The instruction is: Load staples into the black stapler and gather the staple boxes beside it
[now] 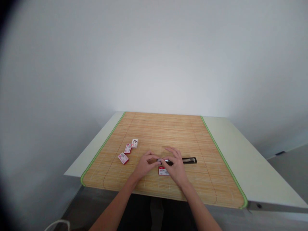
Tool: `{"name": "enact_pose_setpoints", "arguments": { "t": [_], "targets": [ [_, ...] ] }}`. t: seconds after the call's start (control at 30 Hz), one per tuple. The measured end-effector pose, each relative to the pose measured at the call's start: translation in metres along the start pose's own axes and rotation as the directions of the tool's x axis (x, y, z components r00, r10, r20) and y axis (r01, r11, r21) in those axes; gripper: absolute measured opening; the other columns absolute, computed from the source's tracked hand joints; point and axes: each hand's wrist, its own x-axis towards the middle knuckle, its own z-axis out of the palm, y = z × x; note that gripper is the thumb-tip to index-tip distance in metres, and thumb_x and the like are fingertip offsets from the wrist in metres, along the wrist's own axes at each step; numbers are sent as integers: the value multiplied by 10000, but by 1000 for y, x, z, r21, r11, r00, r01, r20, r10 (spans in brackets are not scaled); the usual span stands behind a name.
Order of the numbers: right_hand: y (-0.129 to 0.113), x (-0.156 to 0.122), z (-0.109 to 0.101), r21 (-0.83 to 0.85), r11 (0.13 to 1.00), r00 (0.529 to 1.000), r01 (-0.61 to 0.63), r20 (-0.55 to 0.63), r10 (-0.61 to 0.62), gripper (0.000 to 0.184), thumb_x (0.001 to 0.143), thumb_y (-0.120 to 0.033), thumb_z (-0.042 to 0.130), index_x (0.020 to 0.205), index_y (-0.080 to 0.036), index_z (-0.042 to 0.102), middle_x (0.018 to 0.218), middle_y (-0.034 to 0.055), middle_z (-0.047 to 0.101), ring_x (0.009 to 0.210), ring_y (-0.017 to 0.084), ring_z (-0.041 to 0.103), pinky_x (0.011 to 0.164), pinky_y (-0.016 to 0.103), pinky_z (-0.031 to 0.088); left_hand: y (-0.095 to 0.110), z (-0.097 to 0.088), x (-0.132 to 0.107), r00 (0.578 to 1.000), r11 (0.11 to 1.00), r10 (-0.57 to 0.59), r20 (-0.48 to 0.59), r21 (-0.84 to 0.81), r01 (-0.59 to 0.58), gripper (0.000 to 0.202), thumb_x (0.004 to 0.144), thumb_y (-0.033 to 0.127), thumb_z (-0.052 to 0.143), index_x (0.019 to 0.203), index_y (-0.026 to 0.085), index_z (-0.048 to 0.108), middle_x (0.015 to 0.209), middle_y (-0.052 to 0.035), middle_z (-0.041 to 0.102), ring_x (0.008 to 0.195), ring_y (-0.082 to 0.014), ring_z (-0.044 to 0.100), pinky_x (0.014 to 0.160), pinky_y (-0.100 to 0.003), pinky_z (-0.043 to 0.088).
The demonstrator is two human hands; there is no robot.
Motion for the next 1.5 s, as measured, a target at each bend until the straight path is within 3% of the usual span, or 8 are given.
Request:
{"name": "enact_pose_setpoints", "arguments": {
  "t": [0.2, 0.33, 0.6, 0.8, 1.0, 1.5],
  "targets": [
    [4, 1, -10, -72, 997, 998, -29, 56, 33, 103, 899, -392, 728, 939, -317, 785, 1385, 55, 654, 1356, 324, 521, 1196, 600, 322, -1, 0, -1, 1000, 998, 4, -8, 59, -4, 201, 848, 439, 792, 1011, 323, 801, 1001, -23, 694, 1013, -229, 633, 958, -390, 466],
    [6, 7, -18, -156, 986, 982, 52, 189, -21, 246, 860, -370, 757, 1105, -364, 773, 1453, 30, 611, 1423, 341, 460, 1228, 649, 231, -1, 4, 0, 999, 993, 23, -33, 116, -19, 175, 847, 390, 794, 1007, 320, 800, 1007, -22, 703, 1025, -233, 634, 972, -405, 443],
    [2, 20, -19, -178, 970, 940, 167, 324, -103, 196, 861, -281, 726, 1028, -365, 785, 1460, 5, 604, 1469, 341, 400, 1225, 723, 109, -2, 8, 1, 997, 987, 49, -52, 158, -40, 162, 845, 359, 798, 1002, 320, 793, 1017, -17, 673, 1021, -218, 623, 976, -389, 438],
    [16, 20, -15, -200, 968, 951, 154, 295, -90, 130, 874, -293, 699, 977, -322, 773, 1425, 21, 632, 1456, 329, 419, 1227, 719, 89, -4, 9, 3, 996, 978, 51, -67, 207, -36, 463, 730, 371, 891, 1164, 329, 734, 1238, -40, 644, 1208, -278, 549, 1059, -440, 404],
    [25, 17, -11, -202, 971, 953, 130, 297, -66, 115, 882, -321, 705, 970, -327, 778, 1429, 22, 629, 1454, 327, 426, 1222, 716, 108, -12, 10, 7, 999, 975, 39, -27, 222, -32, 308, 768, 315, 857, 1060, 334, 759, 1305, -18, 641, 1263, -271, 512, 1100, -465, 373],
    [22, 21, -12, -139, 985, 945, 102, 322, -52, 113, 876, -331, 700, 949, -330, 787, 1367, 38, 671, 1386, 320, 500, 1213, 712, 108, -17, 11, 7, 999, 979, 36, -33, 201, -28, 273, 758, 320, 864, 1016, 329, 776, 1269, -16, 664, 1238, -268, 525, 1089, -468, 396]
  ]
}}
